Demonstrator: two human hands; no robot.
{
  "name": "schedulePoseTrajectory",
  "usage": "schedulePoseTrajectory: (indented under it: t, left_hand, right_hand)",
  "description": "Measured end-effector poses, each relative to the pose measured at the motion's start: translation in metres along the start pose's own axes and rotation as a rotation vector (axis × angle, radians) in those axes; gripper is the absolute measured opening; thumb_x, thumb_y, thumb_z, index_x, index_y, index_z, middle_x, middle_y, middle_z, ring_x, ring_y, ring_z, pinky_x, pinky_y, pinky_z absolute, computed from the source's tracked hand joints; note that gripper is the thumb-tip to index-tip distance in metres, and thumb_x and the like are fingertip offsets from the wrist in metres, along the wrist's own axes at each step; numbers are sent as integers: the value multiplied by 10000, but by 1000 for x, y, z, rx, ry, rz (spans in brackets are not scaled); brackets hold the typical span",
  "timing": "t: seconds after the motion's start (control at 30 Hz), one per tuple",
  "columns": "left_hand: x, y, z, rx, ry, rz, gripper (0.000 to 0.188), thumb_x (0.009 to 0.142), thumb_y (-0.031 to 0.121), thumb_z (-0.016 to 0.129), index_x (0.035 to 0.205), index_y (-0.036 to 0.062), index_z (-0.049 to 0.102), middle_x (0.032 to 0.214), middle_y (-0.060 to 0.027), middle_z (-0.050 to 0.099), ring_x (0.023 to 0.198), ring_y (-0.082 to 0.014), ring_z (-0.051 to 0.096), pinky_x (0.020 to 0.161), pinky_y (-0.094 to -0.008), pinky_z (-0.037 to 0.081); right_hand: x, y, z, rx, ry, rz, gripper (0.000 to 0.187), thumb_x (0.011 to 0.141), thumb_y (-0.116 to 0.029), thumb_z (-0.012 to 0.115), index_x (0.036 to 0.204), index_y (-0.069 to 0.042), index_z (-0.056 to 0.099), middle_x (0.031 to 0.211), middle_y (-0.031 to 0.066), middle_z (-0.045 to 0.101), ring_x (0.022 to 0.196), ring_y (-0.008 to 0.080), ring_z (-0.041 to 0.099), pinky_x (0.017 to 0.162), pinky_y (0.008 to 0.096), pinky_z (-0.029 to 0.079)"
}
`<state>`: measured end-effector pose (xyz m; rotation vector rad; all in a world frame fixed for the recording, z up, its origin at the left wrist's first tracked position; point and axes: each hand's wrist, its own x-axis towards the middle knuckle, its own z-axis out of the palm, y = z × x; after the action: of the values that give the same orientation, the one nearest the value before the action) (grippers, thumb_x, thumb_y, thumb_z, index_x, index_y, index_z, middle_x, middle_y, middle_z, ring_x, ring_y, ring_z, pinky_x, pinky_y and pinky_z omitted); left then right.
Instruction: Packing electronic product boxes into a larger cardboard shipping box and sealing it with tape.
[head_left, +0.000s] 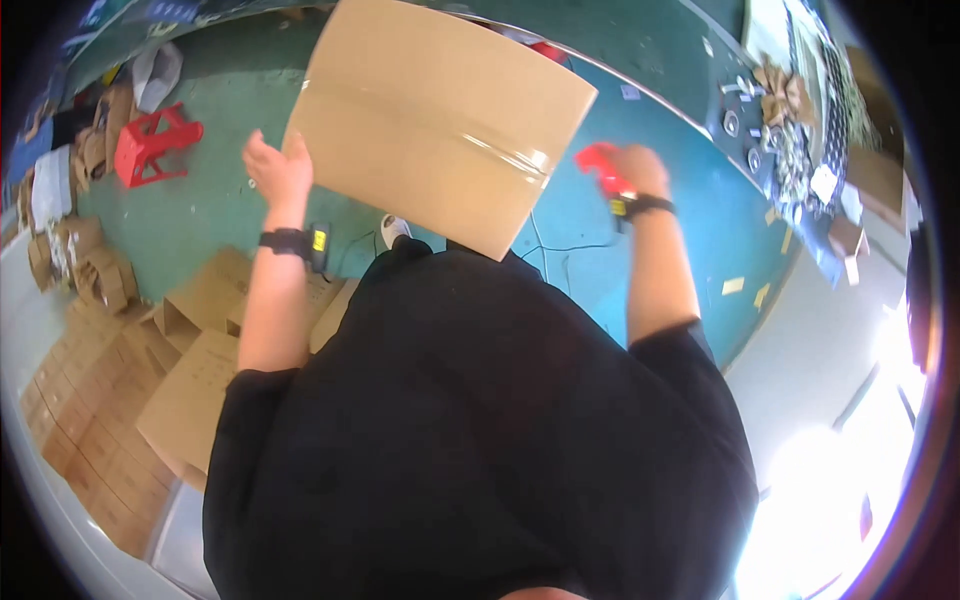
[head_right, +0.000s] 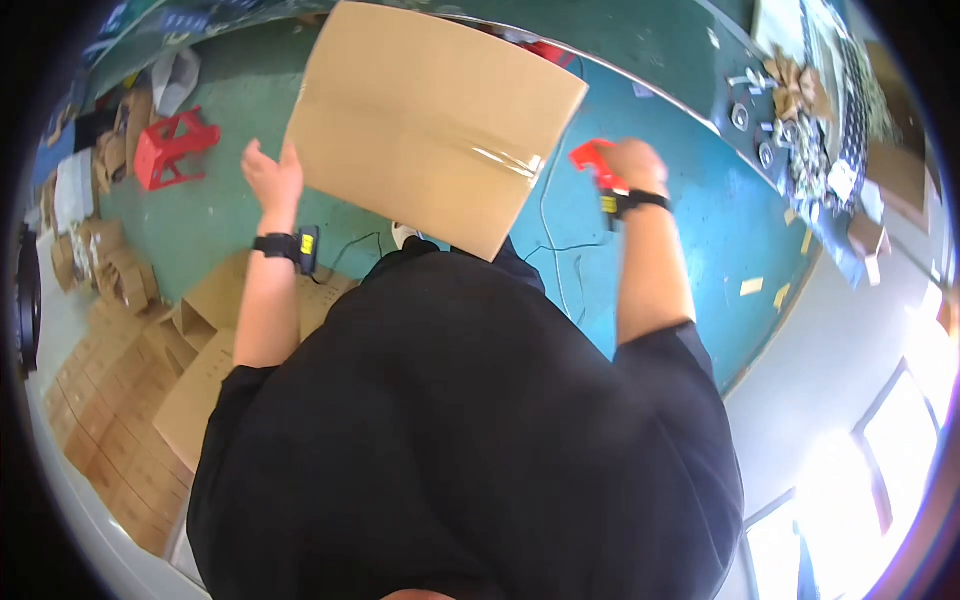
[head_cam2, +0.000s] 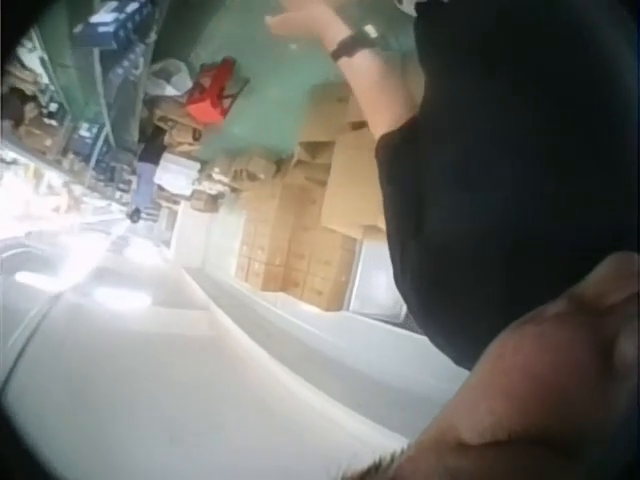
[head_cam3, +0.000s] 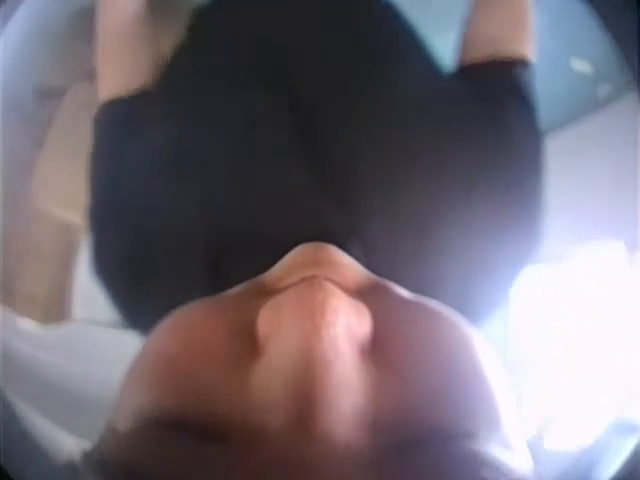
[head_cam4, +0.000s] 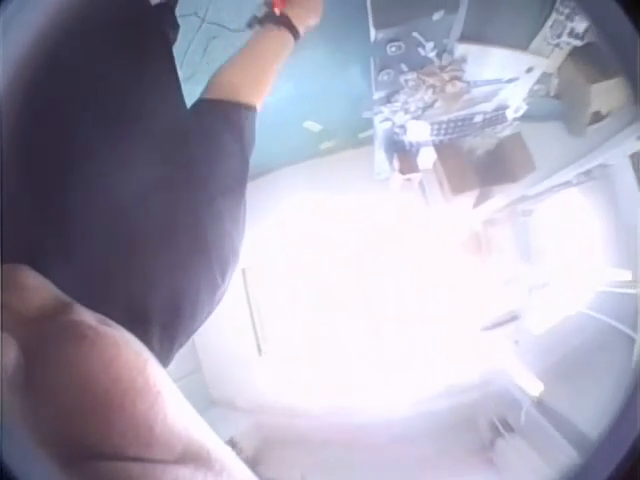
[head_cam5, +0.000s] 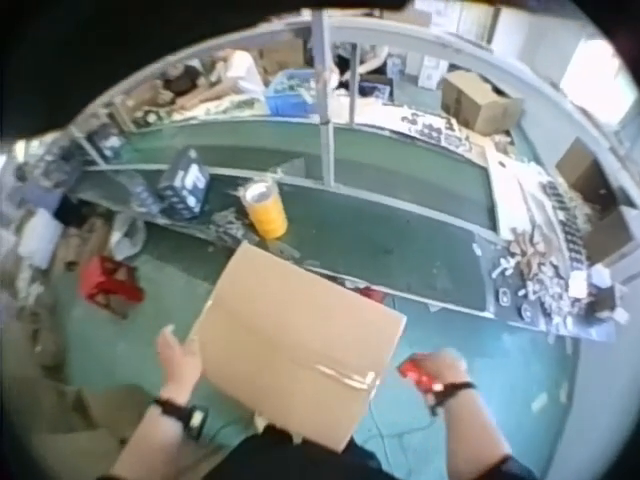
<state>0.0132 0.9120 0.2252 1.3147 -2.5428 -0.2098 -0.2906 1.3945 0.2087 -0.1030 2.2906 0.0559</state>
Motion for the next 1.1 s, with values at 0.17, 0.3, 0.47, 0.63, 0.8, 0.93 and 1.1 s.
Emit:
schedulePoseTrajectory:
  t: [0.17, 0.3, 0.47, 0.63, 0.8, 0.93, 1.1]
  left_hand:
    - [-90, -3, 23, -918, -935, -1100, 975, 976, 648, 633, 1599, -23, 300, 1549, -314, 449, 1471, -445, 421, 1148, -634, 374]
    - [-129, 14, 55, -1163, -1002, -944, 853, 985, 660, 625, 1505, 26, 391, 1342, -224, 615, 1249, -379, 616, 1087, -631, 444]
    - [-135, 31, 66, -982, -783, -911, 675, 1040, 519, 630, 1362, -62, 511, 1271, -202, 653, 1155, -332, 668, 996, -539, 525]
    - [-149, -14, 88, -815, -687, -580, 625, 1044, 434, 643, 1356, -103, 578, 1301, -320, 651, 1201, -432, 641, 1082, -457, 478]
    - [-104, -18, 46, -665, -630, -172, 640, 1007, 434, 685, 1371, -79, 569, 1248, -341, 681, 1185, -469, 654, 1030, -487, 517]
    - [-41, -42, 43, -551, -591, -74, 594, 979, 448, 710, 1336, -7, 577, 1172, -267, 739, 1116, -459, 699, 932, -494, 571]
    - [40, -15, 62, -378, -693, 276, 513, 1010, 435, 640, 1316, 24, 660, 1277, -207, 720, 1168, -418, 685, 992, -477, 558]
  right_hand:
    - [80, 117, -52, 908, 192, -211, 544, 982, -565, 688, 1112, -46, 789, 943, 57, 752, 822, 189, 688, 744, 321, 537]
    - [72, 8, -75, 1296, -222, -439, 555, 989, -583, 688, 1155, -60, 766, 981, 4, 720, 802, 89, 604, 721, 271, 488]
    - [38, -82, -52, 1063, -201, -325, 485, 1020, -501, 674, 1157, -41, 742, 1028, 39, 745, 869, 126, 692, 762, 290, 570]
    - [-4, -84, -20, 1232, -147, -231, 572, 935, -554, 759, 1084, -2, 750, 952, 74, 755, 789, 154, 707, 717, 322, 582]
    - [-32, -8, 86, 1262, -63, -154, 560, 929, -630, 724, 1030, -84, 793, 816, 3, 688, 664, 104, 585, 574, 296, 447]
    - [-147, -24, 161, 1022, 16, -171, 456, 998, -440, 704, 1103, -6, 797, 992, 28, 763, 925, 120, 672, 845, 314, 543]
    - [-239, -92, 240, 752, -61, -14, 486, 992, -436, 739, 956, 46, 779, 852, 20, 721, 760, 98, 623, 707, 296, 514]
